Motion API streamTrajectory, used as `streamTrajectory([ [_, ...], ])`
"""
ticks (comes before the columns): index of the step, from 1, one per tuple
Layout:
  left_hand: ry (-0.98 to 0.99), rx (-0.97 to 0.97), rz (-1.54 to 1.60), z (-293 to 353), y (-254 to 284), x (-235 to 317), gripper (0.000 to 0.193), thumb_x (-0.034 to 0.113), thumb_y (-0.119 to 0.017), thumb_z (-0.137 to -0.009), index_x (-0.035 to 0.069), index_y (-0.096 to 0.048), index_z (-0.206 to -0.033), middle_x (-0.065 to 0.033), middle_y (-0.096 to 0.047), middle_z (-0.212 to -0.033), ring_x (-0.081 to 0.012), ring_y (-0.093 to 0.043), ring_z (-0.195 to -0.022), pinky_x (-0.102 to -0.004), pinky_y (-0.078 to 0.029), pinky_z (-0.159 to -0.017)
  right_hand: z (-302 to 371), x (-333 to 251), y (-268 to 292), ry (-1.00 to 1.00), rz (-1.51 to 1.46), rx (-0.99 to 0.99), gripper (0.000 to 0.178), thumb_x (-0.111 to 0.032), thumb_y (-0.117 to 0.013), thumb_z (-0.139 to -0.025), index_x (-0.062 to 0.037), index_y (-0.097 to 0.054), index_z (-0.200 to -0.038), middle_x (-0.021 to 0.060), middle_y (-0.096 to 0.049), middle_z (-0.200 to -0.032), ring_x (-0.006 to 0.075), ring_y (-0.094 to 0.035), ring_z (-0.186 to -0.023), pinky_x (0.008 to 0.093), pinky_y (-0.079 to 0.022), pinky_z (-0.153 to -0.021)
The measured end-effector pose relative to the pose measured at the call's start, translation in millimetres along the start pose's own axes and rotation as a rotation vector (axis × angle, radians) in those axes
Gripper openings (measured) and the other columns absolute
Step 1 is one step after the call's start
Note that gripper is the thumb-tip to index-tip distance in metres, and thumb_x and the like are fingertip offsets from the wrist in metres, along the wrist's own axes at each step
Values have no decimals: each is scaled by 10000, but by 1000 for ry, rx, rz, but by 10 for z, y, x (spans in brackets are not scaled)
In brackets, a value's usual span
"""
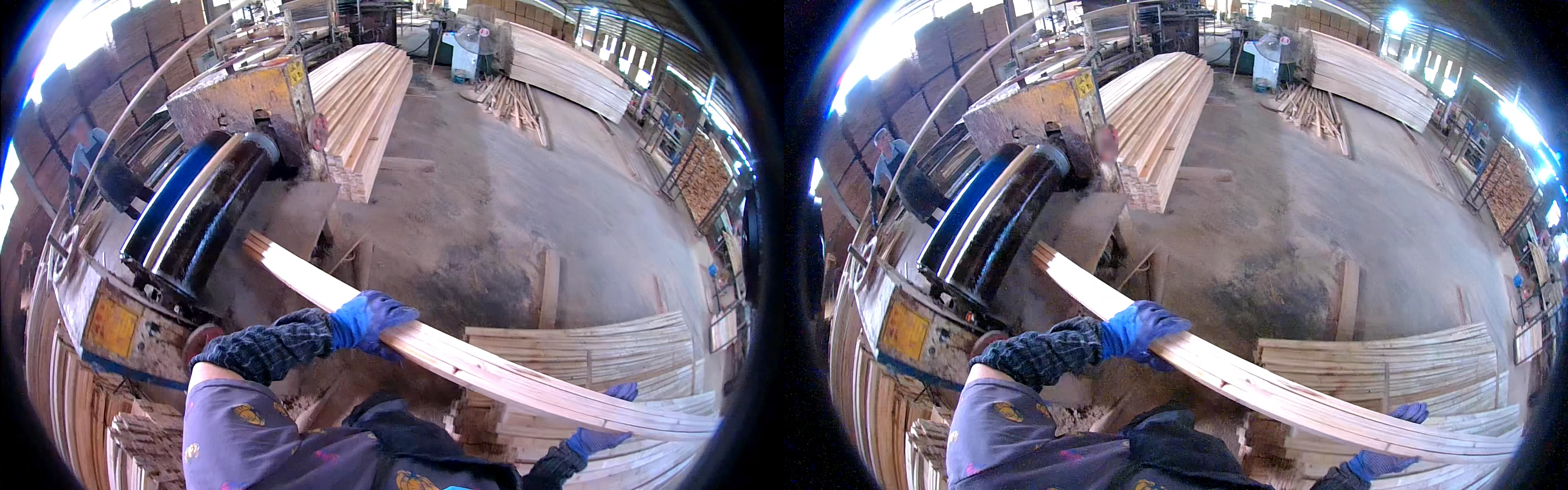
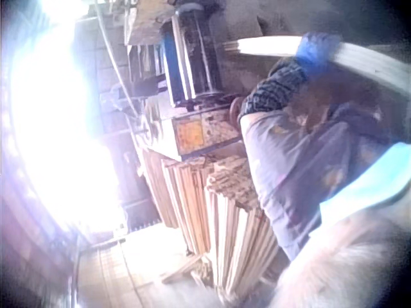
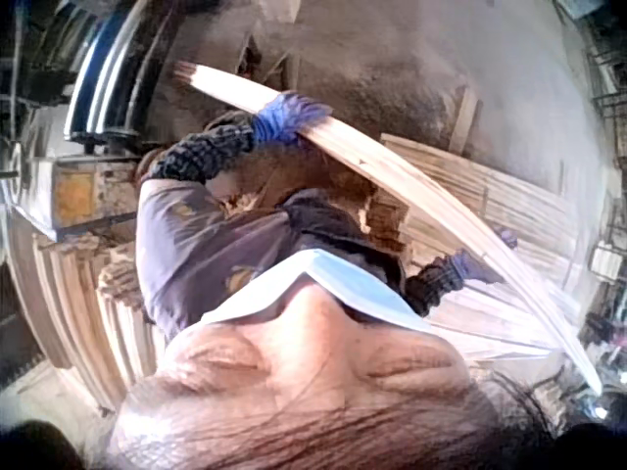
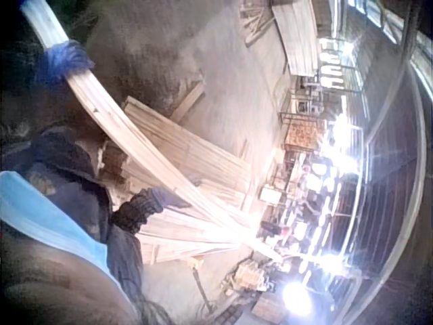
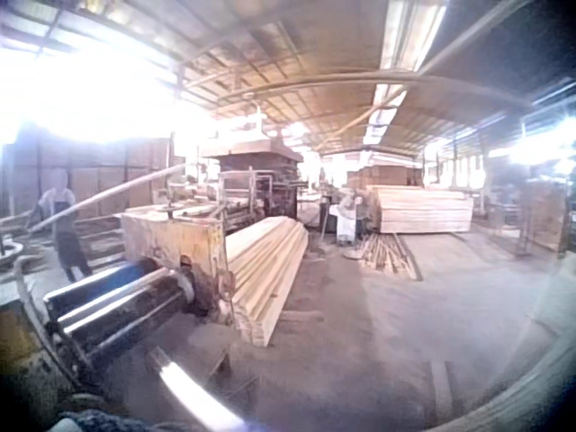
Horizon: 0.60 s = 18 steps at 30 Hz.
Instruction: The person repeatedly picks up long, light-colored wooden planks from a pile and carries them to a nearby stack, placing them on top. The person wears blue gloves and a dark shirt while performing this repetitive task in a workshop environment.
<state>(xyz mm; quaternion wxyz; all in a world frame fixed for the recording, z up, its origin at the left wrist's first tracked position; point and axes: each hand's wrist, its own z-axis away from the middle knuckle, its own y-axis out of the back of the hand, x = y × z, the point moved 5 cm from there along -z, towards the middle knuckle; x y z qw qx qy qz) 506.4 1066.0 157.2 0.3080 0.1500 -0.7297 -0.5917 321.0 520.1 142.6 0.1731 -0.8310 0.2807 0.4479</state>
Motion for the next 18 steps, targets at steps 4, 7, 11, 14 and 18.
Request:
streamTrajectory([
  [4,80,-14,-113,556,73,-1137,849,581,-820,-599,107,-567,-1256,-129,-639,-1173,-315,-608,-1092,-434,-467,-959,-438,-168,117,223,686,-222,629,-366,-398,-994,15,-278,-1480,146,-366,-1506,263,-376,-1370,400,-289,-1149],
  [7,155,-7,-81,930,161,-1918,766,491,-867,-557,120,-605,-1174,-126,-653,-1111,-338,-623,-1033,-458,-488,-924,-763,288,853,-53,641,-155,624,-406,-394,-993,-1,-332,-1464,145,-430,-1458,267,-461,-1300,428,-318,-1132],
  [11,290,-41,-223,1487,199,-2708,747,476,-865,-545,117,-611,-1149,-133,-654,-1078,-342,-621,-1020,-459,-488,-921,-368,1190,-317,-338,-420,209,561,-464,-368,-994,-19,-464,-1321,131,-541,-1269,265,-533,-1164,419,-416,-1014],
  [14,411,-312,-391,1528,56,-3054,721,469,-839,-572,117,-603,-1155,-126,-652,-1110,-313,-618,-1032,-430,-472,-937,-44,1773,-784,-396,-332,297,452,-415,-400,-992,-49,-515,-1230,113,-596,-1136,247,-573,-1061,391,-480,-921],
  [18,320,-448,-167,1350,-159,-2875,859,558,-781,-667,89,-521,-1337,-175,-579,-1292,-360,-570,-1161,-442,-432,-1017,647,2605,-1458,-461,-496,469,288,-316,-506,-989,-65,-546,-1125,97,-622,-1044,224,-628,-927,355,-564,-786],
])
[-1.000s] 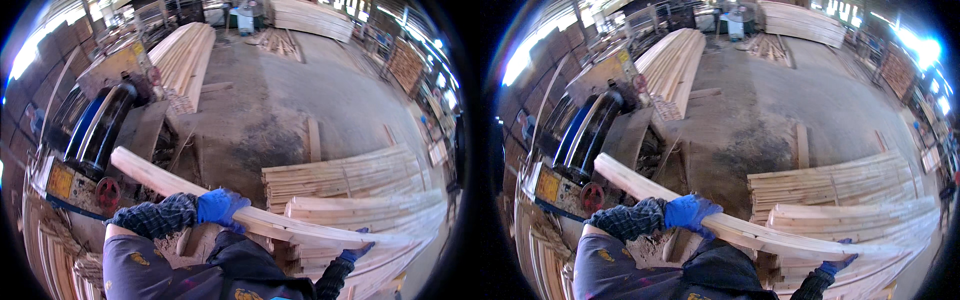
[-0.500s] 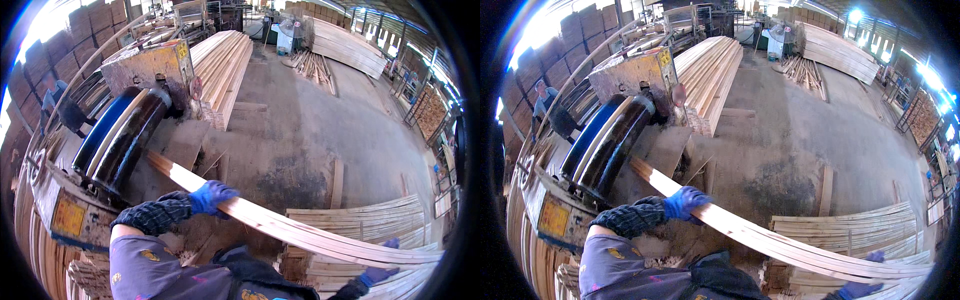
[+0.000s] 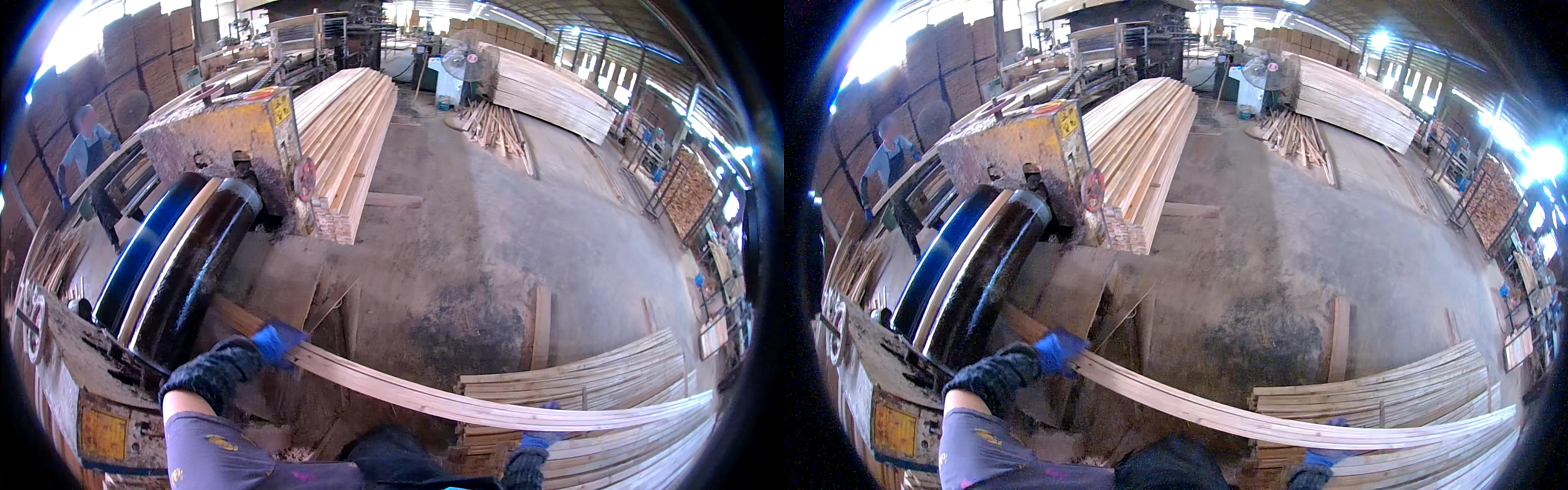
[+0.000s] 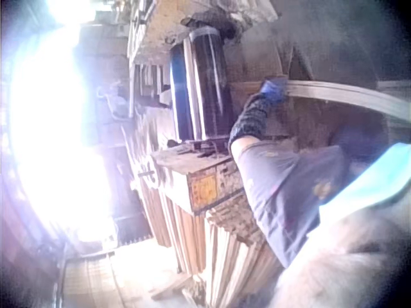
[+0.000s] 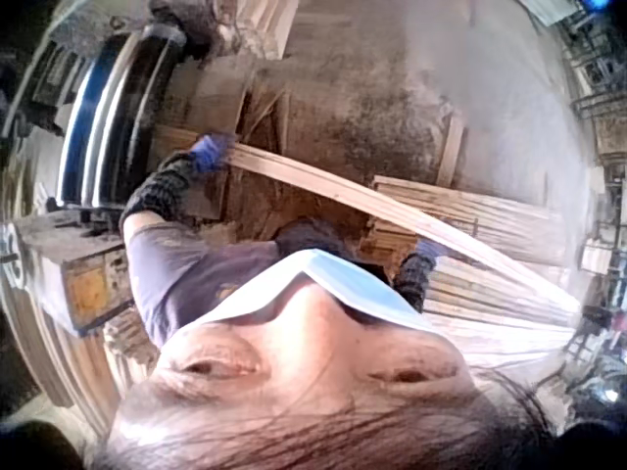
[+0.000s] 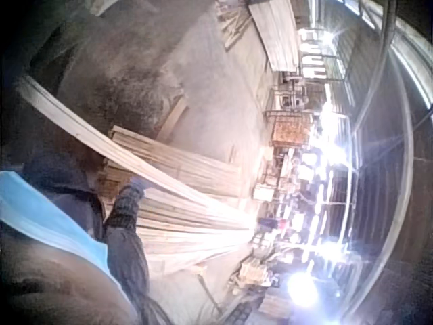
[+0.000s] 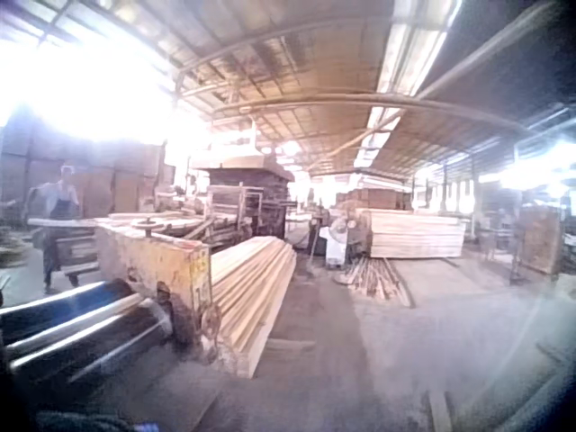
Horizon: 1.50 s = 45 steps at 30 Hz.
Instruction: The person repeatedly picks up long, light-colored wooden planks from a pile and carries them to a nearby stack, placing them on top. The person wears blue gloves and a dark shirt while performing this repetitive task in a workshop environment.
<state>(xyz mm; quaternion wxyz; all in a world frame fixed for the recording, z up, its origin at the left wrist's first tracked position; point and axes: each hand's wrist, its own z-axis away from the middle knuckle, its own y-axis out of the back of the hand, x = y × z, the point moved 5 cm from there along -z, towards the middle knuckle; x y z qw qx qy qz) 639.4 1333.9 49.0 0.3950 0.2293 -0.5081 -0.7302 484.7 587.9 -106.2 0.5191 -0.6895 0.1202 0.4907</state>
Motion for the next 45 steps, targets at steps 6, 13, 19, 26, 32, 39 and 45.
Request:
streamTrajectory([
  [6,-401,78,314,-1408,21,2383,897,561,-683,-757,113,-360,-1465,-198,-558,-1312,-368,-557,-1177,-482,-443,-980,696,626,-127,28,354,-350,611,-556,-362,-970,-84,-470,-1344,94,-551,-1289,260,-569,-1110,459,-471,-954],
  [13,-307,116,316,-2035,137,3473,875,552,-701,-712,104,-431,-1414,-174,-603,-1250,-360,-613,-1082,-463,-503,-897,1555,756,-853,-163,801,-516,757,-677,-419,-898,-142,-374,-1431,105,-438,-1425,298,-431,-1282,509,-366,-1054],
  [19,-319,97,263,-1717,-210,2723,833,550,-679,-743,96,-438,-1399,-209,-626,-1195,-385,-634,-1020,-477,-513,-846,741,-110,-753,-351,-221,8,941,-759,-482,-814,-163,-265,-1509,115,-325,-1521,318,-338,-1362,552,-269,-1116],
  [26,-266,48,222,-958,-321,1892,826,600,-684,-736,114,-477,-1372,-206,-611,-1226,-391,-605,-1089,-469,-482,-924,593,-190,-410,-515,-117,206,907,-721,-528,-822,-149,-301,-1489,139,-366,-1479,345,-390,-1311,539,-333,-1079],
  [32,-359,122,314,-1053,21,2096,844,613,-675,-747,111,-455,-1389,-201,-600,-1241,-379,-594,-1115,-492,-468,-932,1187,369,-821,-630,-158,142,763,-628,-635,-827,-89,-494,-1348,113,-579,-1253,305,-550,-1118,482,-433,-993],
  [39,-226,207,159,-1931,90,3228,855,569,-692,-736,79,-435,-1389,-186,-610,-1233,-378,-627,-1034,-509,-503,-839,1921,730,-1621,-919,-55,-59,557,-479,-607,-907,-65,-534,-1273,170,-592,-1235,342,-550,-1130,476,-444,-1006],
  [45,-254,216,260,-1755,36,2712,736,474,-764,-683,47,-559,-1246,-190,-661,-1116,-352,-646,-999,-475,-510,-834,1882,525,-1348,-937,-133,-74,528,-443,-651,-897,-76,-550,-1263,122,-625,-1196,271,-599,-1082,459,-472,-980],
])
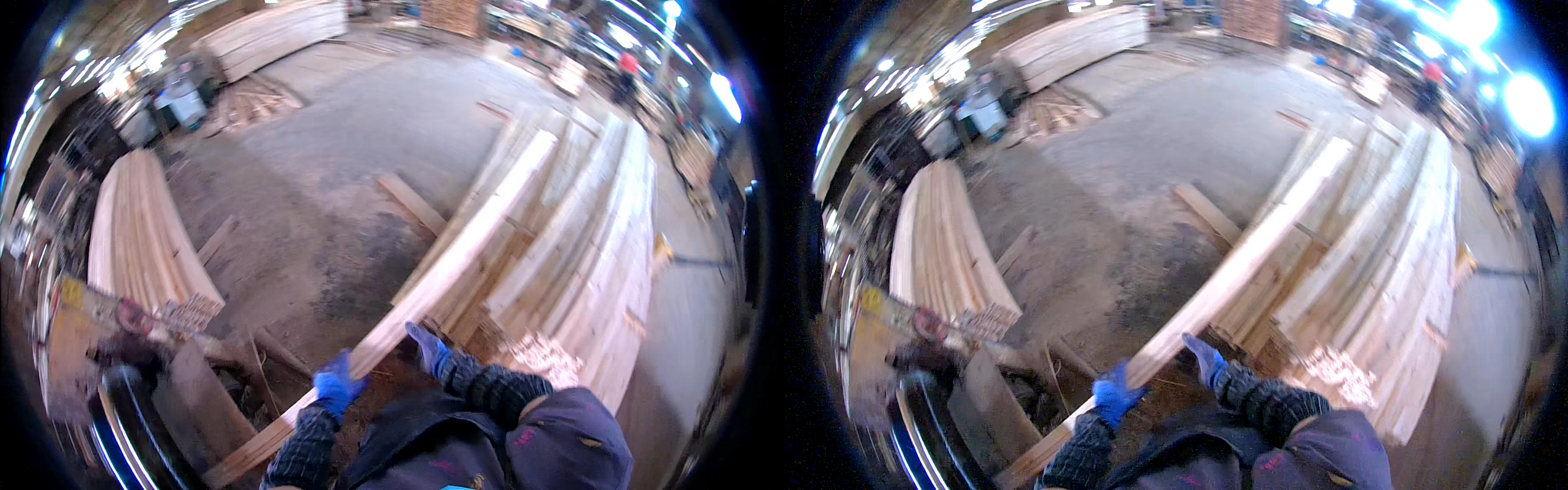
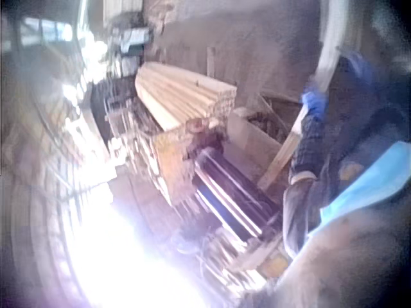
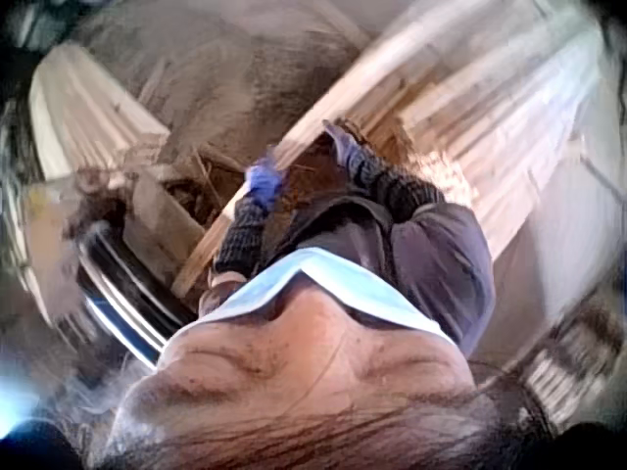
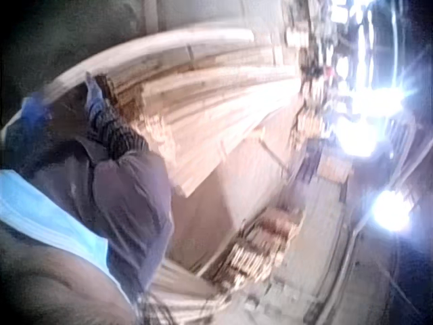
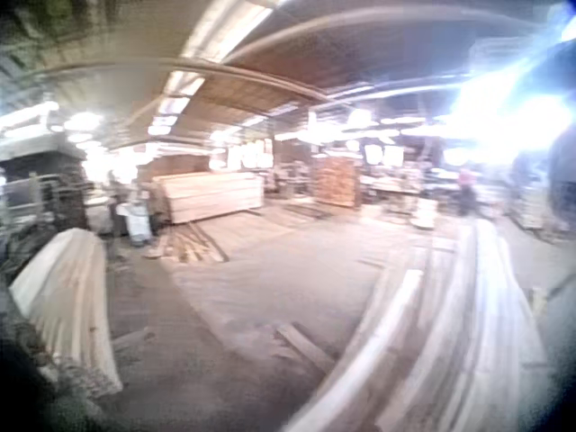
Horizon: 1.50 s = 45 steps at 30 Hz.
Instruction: The person repeatedly picks up long, light-colored wooden planks from a pile and carries them to a nearby stack, placing them on top. The person wears blue gloves and a dark shirt while performing this repetitive task in a workshop environment.
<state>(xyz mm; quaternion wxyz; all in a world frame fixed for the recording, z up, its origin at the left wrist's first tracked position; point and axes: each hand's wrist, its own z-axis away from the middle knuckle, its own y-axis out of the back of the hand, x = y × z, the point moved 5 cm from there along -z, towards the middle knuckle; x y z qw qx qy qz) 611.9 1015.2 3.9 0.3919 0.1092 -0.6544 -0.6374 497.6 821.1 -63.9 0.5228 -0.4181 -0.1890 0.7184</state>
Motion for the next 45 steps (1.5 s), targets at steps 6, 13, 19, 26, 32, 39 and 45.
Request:
streamTrajectory([
  [6,68,-30,-42,715,194,-642,901,470,-809,-633,39,-456,-1341,-219,-626,-1168,-404,-613,-1039,-495,-491,-893,429,-709,717,237,45,134,599,-451,-590,-933,-130,-431,-1413,98,-474,-1433,265,-447,-1314,404,-358,-1094],
  [13,-19,-36,0,967,534,-825,1093,382,-869,-565,49,-326,-1452,-230,-619,-1171,-425,-610,-1026,-494,-489,-889,1177,-810,1514,350,-42,464,607,-463,-554,-947,-137,-412,-1439,112,-475,-1435,272,-464,-1296,406,-373,-1082],
  [19,-272,-23,111,72,454,-108,1018,339,-833,-652,19,-309,-1464,-266,-556,-1275,-435,-572,-1110,-482,-461,-946,1534,-470,1773,359,10,411,509,-383,-623,-927,-68,-533,-1316,56,-618,-1176,178,-589,-1044,309,-473,-870],
  [26,-381,138,32,-783,381,1002,824,227,-776,-724,10,-391,-1419,-270,-546,-1278,-435,-541,-1161,-489,-434,-991,2466,-707,2267,533,317,730,575,-328,-690,-892,43,-536,-1303,99,-637,-1180,187,-583,-1083,342,-481,-916],
  [32,-409,247,336,-941,-125,2087,653,127,-729,-813,-20,-442,-1381,-202,-502,-1378,-307,-491,-1258,-414,-374,-1081,3340,-1190,3431,760,62,974,658,-282,-737,-853,-38,-452,-1394,78,-604,-1260,188,-588,-1104,317,-453,-895],
  [39,-346,-885,824,-320,-2706,3871,585,253,-732,-857,-27,-500,-1316,-169,-575,-1267,-279,-564,-1177,-390,-467,-987,3359,-1981,4900,795,325,1240,952,-401,-768,-797,61,-270,-1465,279,-406,-1432,335,-404,-1336,379,-351,-1095],
  [45,331,-1256,1355,326,-4073,4962,500,283,-680,-894,98,-523,-1331,-74,-547,-1294,-228,-486,-1231,-377,-406,-1019,2971,-2103,5374,511,437,1293,957,-541,-655,-851,55,-245,-1478,249,-318,-1510,331,-291,-1421,350,-235,-1167],
])
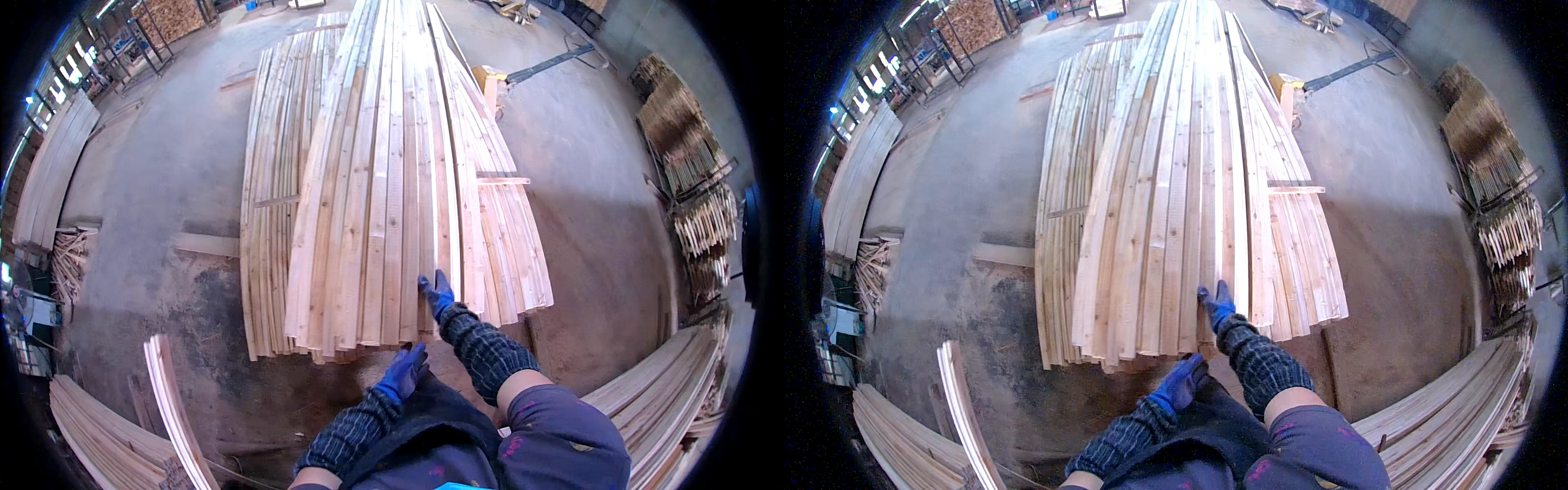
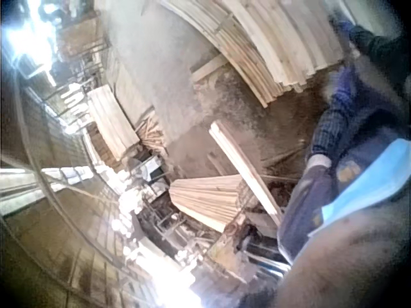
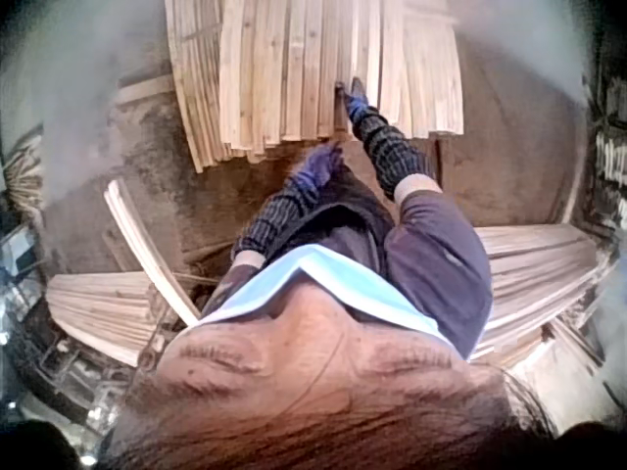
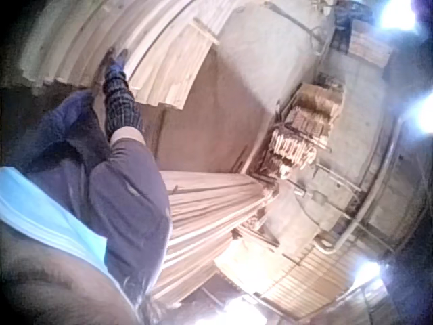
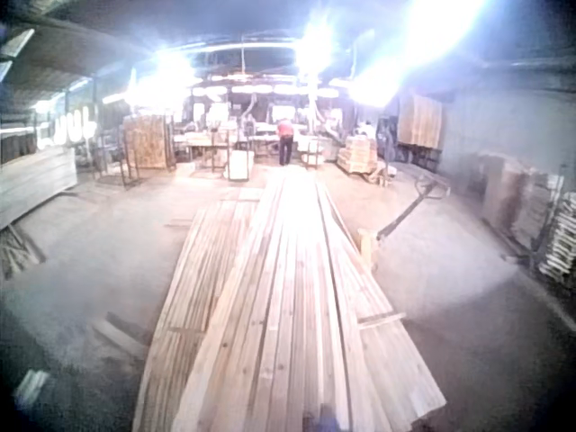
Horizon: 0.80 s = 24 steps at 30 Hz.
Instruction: The person repeatedly picks up long, light-colored wooden planks from a pile and carries them to a nearby stack, placing them on top. The person wears blue gloves and a dark shirt while performing this repetitive task in a workshop environment.
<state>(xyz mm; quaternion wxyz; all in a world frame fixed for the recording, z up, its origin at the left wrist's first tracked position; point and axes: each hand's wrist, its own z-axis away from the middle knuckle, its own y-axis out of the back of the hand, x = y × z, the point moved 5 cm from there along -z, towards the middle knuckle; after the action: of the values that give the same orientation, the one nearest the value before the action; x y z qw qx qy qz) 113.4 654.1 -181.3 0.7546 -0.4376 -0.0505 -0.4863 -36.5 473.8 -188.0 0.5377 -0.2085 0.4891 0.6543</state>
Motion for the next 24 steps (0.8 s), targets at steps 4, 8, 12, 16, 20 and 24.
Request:
streamTrajectory([
  [4,263,304,554,-544,-369,-195,327,323,-714,-863,175,-628,-1142,-2,-581,-1061,-170,-510,-1009,-350,-446,-908,-87,168,51,83,57,-109,931,-561,-592,-885,45,-225,-1488,247,-293,-1525,339,-272,-1430,343,-229,-1170],
  [8,272,483,742,-777,-416,-279,258,334,-737,-840,182,-637,-1022,3,-554,-917,-164,-501,-889,-350,-498,-832,-69,127,47,80,22,-186,923,-522,-638,-873,45,-238,-1483,259,-339,-1497,337,-318,-1408,351,-273,-1149],
  [12,287,550,893,-763,-582,-223,276,292,-717,-859,113,-622,-1047,-33,-584,-918,-207,-550,-891,-392,-525,-885,-40,165,70,96,-6,-111,873,-493,-635,-888,45,-269,-1469,263,-392,-1459,342,-377,-1370,359,-319,-1121],
  [16,241,457,1053,-705,-718,-92,267,246,-684,-881,54,-596,-1043,-127,-643,-1029,-298,-630,-981,-438,-554,-912,130,-111,87,2,35,-29,780,-417,-648,-902,56,-328,-1433,252,-475,-1388,332,-468,-1288,362,-373,-1074],
  [20,280,468,1095,-638,-828,-44,220,209,-652,-904,30,-581,-1011,-189,-633,-1112,-352,-638,-1018,-456,-564,-908,182,-247,176,-37,-16,14,726,-340,-710,-874,58,-390,-1390,222,-562,-1283,302,-558,-1155,362,-450,-977],
  [24,240,333,1163,-676,-641,-210,219,214,-646,-913,40,-574,-1024,-180,-625,-1103,-367,-617,-1056,-466,-547,-926,242,-495,262,-204,-230,-164,652,-291,-775,-828,54,-490,-1302,165,-643,-1116,225,-626,-943,335,-519,-820],
])
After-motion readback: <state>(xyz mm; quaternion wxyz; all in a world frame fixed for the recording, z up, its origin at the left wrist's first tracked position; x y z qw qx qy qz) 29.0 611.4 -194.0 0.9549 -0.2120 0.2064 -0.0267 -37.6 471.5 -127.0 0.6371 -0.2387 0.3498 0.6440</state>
